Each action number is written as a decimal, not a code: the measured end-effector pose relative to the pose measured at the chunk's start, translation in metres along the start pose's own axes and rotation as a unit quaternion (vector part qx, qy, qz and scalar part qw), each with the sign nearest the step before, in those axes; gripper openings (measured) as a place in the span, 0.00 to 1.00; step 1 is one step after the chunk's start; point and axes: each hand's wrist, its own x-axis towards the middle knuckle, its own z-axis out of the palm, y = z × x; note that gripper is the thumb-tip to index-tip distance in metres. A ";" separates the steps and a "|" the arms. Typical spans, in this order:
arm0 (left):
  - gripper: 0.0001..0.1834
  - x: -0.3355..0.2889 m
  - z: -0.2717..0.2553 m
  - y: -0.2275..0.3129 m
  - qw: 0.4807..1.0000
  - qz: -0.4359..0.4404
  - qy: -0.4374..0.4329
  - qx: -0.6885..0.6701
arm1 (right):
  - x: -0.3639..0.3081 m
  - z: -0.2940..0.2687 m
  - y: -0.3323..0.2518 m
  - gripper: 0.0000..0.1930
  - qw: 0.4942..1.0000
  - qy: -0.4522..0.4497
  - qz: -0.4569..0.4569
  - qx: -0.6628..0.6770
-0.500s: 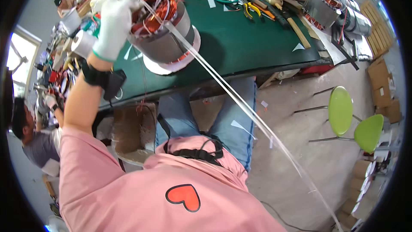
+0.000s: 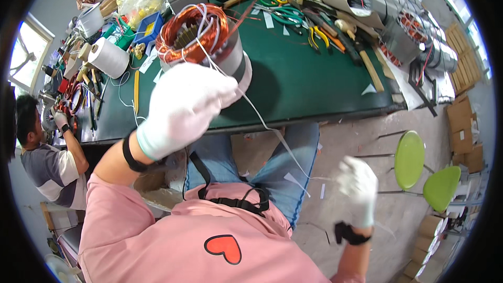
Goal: Manually assemble and secure wiring on motor stators followed by housing assembly.
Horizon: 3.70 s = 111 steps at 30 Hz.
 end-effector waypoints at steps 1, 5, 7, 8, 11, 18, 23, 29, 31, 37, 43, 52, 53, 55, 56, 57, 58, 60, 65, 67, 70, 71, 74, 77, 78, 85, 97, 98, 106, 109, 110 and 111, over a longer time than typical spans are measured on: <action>0.11 0.001 0.004 0.003 1.000 0.016 0.014 0.023 | 0.030 0.046 -0.042 0.17 0.986 -0.039 0.069 0.148; 0.13 -0.013 -0.001 -0.004 0.991 0.007 -0.071 0.113 | 0.114 0.165 -0.160 0.17 0.956 -0.180 -0.233 0.004; 0.20 -0.025 0.006 -0.011 0.987 0.056 -0.039 0.147 | 0.122 0.193 -0.182 0.14 0.941 -0.327 -0.066 0.053; 0.20 -0.031 0.001 -0.014 0.984 0.065 -0.032 0.162 | 0.118 0.193 -0.196 0.14 0.941 -0.332 0.008 0.065; 0.11 -0.020 -0.031 -0.032 0.995 0.054 0.050 0.071 | 0.117 0.165 -0.198 0.17 0.886 -0.387 0.119 0.228; 0.24 -0.010 -0.009 -0.076 0.969 -0.018 0.187 0.160 | 0.137 0.194 -0.218 0.17 0.917 -0.301 -0.241 0.097; 0.22 -0.017 -0.011 -0.081 0.971 0.011 0.195 0.134 | 0.126 0.204 -0.183 0.22 0.904 -0.322 -0.091 0.266; 0.31 -0.016 -0.025 -0.085 0.989 -0.032 0.133 0.065 | 0.121 0.205 -0.169 0.23 0.910 -0.311 -0.114 0.251; 0.32 -0.013 -0.033 -0.080 0.990 -0.084 0.109 0.016 | 0.121 0.206 -0.158 0.24 0.903 -0.313 -0.120 0.268; 0.32 -0.013 -0.032 -0.086 0.990 -0.072 0.119 -0.034 | 0.103 0.197 -0.116 0.17 0.908 -0.262 -0.039 0.324; 0.29 -0.014 -0.034 -0.090 0.981 -0.075 0.173 -0.054 | 0.106 0.180 -0.117 0.25 0.879 -0.303 0.051 0.365; 0.25 -0.027 -0.019 -0.099 0.985 -0.066 0.150 -0.054 | 0.154 0.173 -0.193 0.23 0.825 -0.480 -0.138 0.264; 0.22 -0.024 -0.010 -0.101 0.980 -0.035 0.188 -0.056 | 0.172 0.184 -0.162 0.24 0.705 -0.496 -0.325 0.388; 0.15 -0.032 -0.001 -0.108 0.963 0.004 0.266 -0.047 | 0.208 0.190 -0.217 0.25 0.711 -0.647 -0.126 0.245; 0.12 -0.038 -0.001 -0.107 0.953 0.018 0.302 -0.030 | 0.211 0.202 -0.220 0.25 0.705 -0.653 -0.119 0.249; 0.10 -0.041 0.002 -0.108 0.939 0.038 0.340 -0.026 | 0.211 0.176 -0.229 0.23 0.742 -0.622 -0.094 0.230; 0.10 -0.039 0.005 -0.110 0.938 0.037 0.342 -0.040 | 0.215 0.192 -0.230 0.22 0.781 -0.584 -0.071 0.207; 0.08 -0.035 0.002 -0.112 0.948 0.025 0.317 -0.034 | 0.214 0.181 -0.240 0.19 0.846 -0.507 -0.025 0.160; 0.03 -0.028 -0.008 -0.085 0.958 -0.109 0.262 -0.030 | 0.211 0.234 -0.248 0.13 0.946 -0.312 0.075 0.047; 0.04 -0.025 -0.018 -0.090 0.967 -0.096 0.231 -0.049 | 0.185 0.239 -0.263 0.11 0.970 -0.222 0.102 0.002; 0.06 -0.035 -0.019 -0.082 0.966 -0.122 0.218 -0.066 | 0.166 0.249 -0.269 0.08 0.979 -0.138 0.145 -0.033; 0.05 -0.043 -0.028 -0.088 0.979 -0.107 0.167 -0.042 | 0.165 0.257 -0.273 0.08 0.981 -0.104 0.154 -0.048; 0.22 -0.033 -0.049 -0.093 0.995 -0.072 0.073 -0.016 | 0.156 0.227 -0.267 0.08 0.989 -0.123 0.084 -0.003; 0.20 -0.024 -0.032 -0.099 0.993 -0.035 0.110 0.012 | 0.116 0.194 -0.235 0.11 0.985 -0.166 -0.002 0.052; 0.20 -0.025 -0.024 -0.100 0.990 -0.028 0.136 0.016 | 0.109 0.192 -0.223 0.13 0.980 -0.182 -0.032 0.074; 0.22 -0.010 -0.028 -0.065 0.986 -0.089 0.095 0.102 | 0.116 0.210 -0.195 0.26 0.815 -0.394 0.039 0.424; 0.15 -0.011 -0.050 -0.070 0.996 -0.057 0.049 0.040 | 0.087 0.240 -0.128 0.16 0.885 -0.329 -0.227 0.239; 0.15 -0.011 -0.055 -0.067 0.997 -0.078 0.009 0.029 | 0.091 0.246 -0.126 0.15 0.877 -0.317 -0.249 0.260; 0.13 0.017 -0.063 -0.048 0.972 -0.172 -0.112 0.117 | 0.081 0.266 -0.119 0.13 0.885 -0.196 -0.358 0.224; 0.13 0.011 -0.052 -0.052 0.976 -0.168 -0.057 0.129 | 0.081 0.248 -0.128 0.13 0.911 -0.150 -0.304 0.234; 0.12 0.011 -0.053 -0.052 0.972 -0.190 -0.063 0.127 | 0.084 0.231 -0.127 0.13 0.910 -0.128 -0.216 0.330; 0.12 0.009 -0.052 -0.052 0.971 -0.193 -0.064 0.127 | 0.087 0.218 -0.122 0.13 0.894 -0.103 -0.124 0.419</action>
